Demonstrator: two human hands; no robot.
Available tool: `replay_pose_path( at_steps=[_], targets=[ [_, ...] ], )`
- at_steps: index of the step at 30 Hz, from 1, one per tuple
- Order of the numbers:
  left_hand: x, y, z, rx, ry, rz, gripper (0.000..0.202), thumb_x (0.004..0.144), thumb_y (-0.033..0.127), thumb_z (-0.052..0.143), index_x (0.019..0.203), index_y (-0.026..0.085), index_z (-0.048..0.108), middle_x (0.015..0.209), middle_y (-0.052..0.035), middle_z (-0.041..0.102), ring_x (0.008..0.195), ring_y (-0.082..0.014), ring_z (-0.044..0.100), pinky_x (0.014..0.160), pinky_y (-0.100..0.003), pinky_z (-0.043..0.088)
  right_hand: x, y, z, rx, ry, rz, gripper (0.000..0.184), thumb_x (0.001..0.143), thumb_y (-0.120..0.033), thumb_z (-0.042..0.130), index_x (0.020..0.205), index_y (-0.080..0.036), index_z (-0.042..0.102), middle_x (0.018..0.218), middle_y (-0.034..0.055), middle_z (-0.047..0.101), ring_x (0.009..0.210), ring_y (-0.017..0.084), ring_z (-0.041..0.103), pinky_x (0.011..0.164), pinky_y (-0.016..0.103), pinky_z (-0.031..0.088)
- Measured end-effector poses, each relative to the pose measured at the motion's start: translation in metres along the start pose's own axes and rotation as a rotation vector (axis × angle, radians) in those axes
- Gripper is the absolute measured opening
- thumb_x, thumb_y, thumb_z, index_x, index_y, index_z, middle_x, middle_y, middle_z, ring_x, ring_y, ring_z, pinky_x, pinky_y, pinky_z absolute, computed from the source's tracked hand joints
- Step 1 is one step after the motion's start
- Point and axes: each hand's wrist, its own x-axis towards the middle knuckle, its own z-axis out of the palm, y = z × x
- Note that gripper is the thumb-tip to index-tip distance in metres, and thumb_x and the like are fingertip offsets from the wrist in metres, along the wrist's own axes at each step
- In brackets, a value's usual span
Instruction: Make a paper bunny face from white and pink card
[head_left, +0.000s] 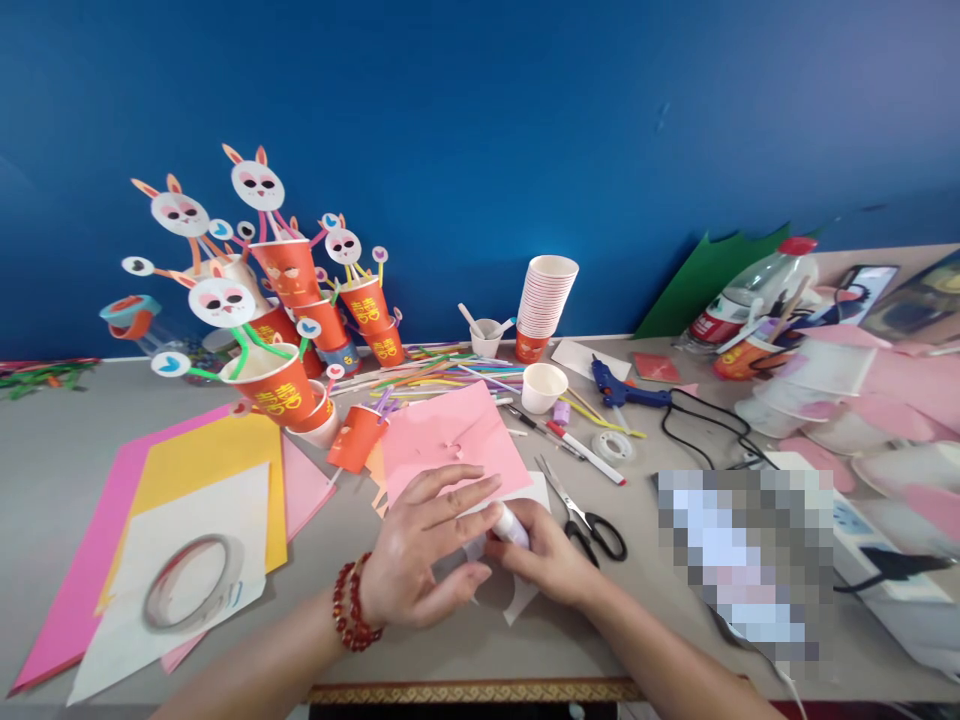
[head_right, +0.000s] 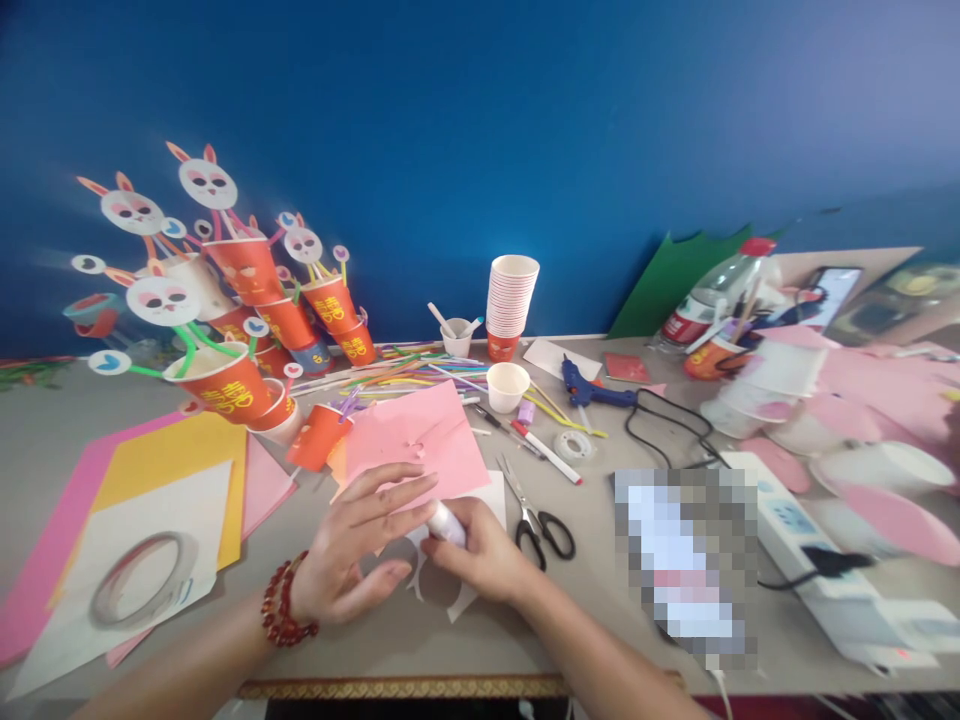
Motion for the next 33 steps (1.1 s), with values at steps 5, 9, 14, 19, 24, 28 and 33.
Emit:
replay_pose_path(
  at_steps=[5,9,14,19,24,28,33],
  targets=[
    [-0.002,-0.003,0.0,-0.001,0.009,-0.009,0.046,0.087,0.028,0.053,0.132,0.017,0.056,0.139,-0.0129,0.055,0.13,-0.0319,0.046,0.101,-0.054,0.043,0.001,0.001,-0.001,-0.032,-0.007,-0.024,0.017,0.076,-0.027,0.056,0.066,-0.017,0.046,0.062,-0.004,0.038,0.059,0.01,0.032,0.053,0.022,0.027],
    [-0.006,-0.001,-0.001,0.0,0.005,-0.011,0.046,0.09,0.031,0.05,0.133,0.015,0.055,0.138,-0.0137,0.056,0.13,-0.0317,0.046,0.101,-0.052,0.044,0.001,0.001,-0.002,-0.018,-0.012,-0.013,0.018,0.076,-0.027,0.057,0.066,-0.017,0.045,0.062,-0.0043,0.037,0.058,0.009,0.031,0.052,0.021,0.027],
    [-0.003,-0.001,-0.001,0.033,-0.003,0.039,0.05,0.094,0.042,0.046,0.135,0.015,0.054,0.137,-0.0148,0.057,0.129,-0.0324,0.047,0.101,-0.052,0.044,0.001,0.001,-0.002,-0.008,-0.019,-0.013,0.016,0.076,-0.027,0.057,0.068,-0.017,0.047,0.063,-0.0041,0.039,0.058,0.009,0.032,0.052,0.021,0.027],
    [-0.005,-0.006,-0.001,0.034,-0.012,-0.001,0.048,0.095,0.044,0.043,0.134,0.018,0.055,0.139,-0.0137,0.055,0.131,-0.0326,0.045,0.102,-0.053,0.043,0.001,0.001,-0.002,-0.019,-0.022,-0.012,0.019,0.076,-0.028,0.056,0.065,-0.018,0.045,0.061,-0.0045,0.037,0.057,0.009,0.031,0.051,0.021,0.026],
    [-0.01,-0.005,0.0,0.0,-0.016,-0.01,0.052,0.096,0.048,0.041,0.137,0.018,0.051,0.14,-0.0146,0.054,0.131,-0.0329,0.045,0.101,-0.054,0.043,-0.001,-0.001,-0.001,-0.011,-0.019,0.012,0.016,0.074,-0.027,0.055,0.066,-0.017,0.046,0.062,-0.0032,0.039,0.058,0.01,0.033,0.052,0.021,0.028],
    [-0.005,-0.005,0.002,-0.019,-0.007,0.017,0.052,0.096,0.048,0.041,0.138,0.019,0.051,0.141,-0.0148,0.053,0.131,-0.0329,0.045,0.102,-0.054,0.043,-0.002,-0.002,0.0,-0.005,-0.001,0.024,0.015,0.074,-0.027,0.056,0.067,-0.017,0.047,0.063,-0.0024,0.04,0.059,0.011,0.034,0.053,0.022,0.028],
    [-0.003,-0.008,0.002,-0.041,-0.01,-0.011,0.05,0.097,0.047,0.039,0.136,0.02,0.053,0.143,-0.014,0.051,0.133,-0.0327,0.043,0.104,-0.056,0.04,-0.001,0.0,-0.001,0.002,-0.007,0.0,0.02,0.076,-0.03,0.058,0.066,-0.017,0.046,0.061,-0.0036,0.038,0.058,0.01,0.031,0.052,0.022,0.027]
  ],
)
